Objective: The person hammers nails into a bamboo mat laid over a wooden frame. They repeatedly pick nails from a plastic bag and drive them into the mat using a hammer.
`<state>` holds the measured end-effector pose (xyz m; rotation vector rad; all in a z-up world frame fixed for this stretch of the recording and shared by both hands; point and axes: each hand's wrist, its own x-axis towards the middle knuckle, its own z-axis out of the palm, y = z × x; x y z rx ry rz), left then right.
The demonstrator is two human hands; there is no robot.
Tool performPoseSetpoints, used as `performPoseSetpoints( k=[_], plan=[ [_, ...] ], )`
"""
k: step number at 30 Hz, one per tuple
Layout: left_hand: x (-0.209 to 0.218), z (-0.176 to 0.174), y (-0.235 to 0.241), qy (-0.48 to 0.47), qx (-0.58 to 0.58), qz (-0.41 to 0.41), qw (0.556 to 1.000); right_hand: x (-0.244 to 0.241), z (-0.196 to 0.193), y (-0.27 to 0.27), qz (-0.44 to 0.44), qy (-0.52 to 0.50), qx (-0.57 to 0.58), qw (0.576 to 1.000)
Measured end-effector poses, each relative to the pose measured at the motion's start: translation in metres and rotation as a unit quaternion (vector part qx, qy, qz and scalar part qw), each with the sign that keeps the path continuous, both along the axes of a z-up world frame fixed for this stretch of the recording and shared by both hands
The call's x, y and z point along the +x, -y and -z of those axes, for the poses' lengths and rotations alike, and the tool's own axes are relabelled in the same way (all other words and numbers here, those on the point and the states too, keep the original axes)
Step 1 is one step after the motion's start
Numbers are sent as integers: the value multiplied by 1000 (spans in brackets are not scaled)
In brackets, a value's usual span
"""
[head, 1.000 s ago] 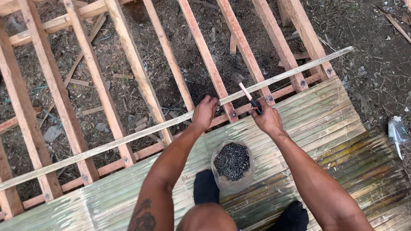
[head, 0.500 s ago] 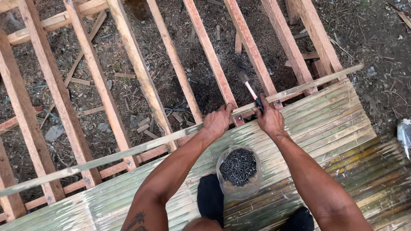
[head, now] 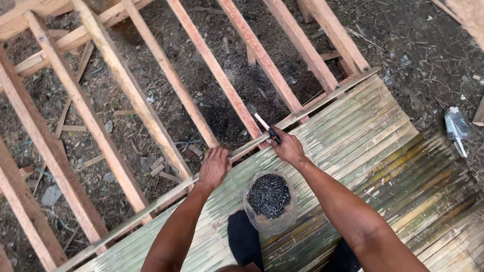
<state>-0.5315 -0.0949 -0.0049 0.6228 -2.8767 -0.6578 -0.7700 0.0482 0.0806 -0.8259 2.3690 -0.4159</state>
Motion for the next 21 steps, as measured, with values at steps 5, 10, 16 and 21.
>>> performPoseSetpoints(
  k=[5, 10, 16, 21],
  plan=[
    [-63, -32, 10, -36, 19, 83, 996, -15, -21, -17, 57, 14, 48, 997],
    [-165, -76, 26, 55, 91, 161, 981, -50, -21, -50, 165, -76, -138, 974],
    [-320, -64, -24, -5, 210, 119, 970, -79, -3, -117, 309, -70, -198, 928],
    [-411, 1, -101, -37, 259, -12, 965, -90, -4, -162, 363, -54, -177, 913]
  ],
)
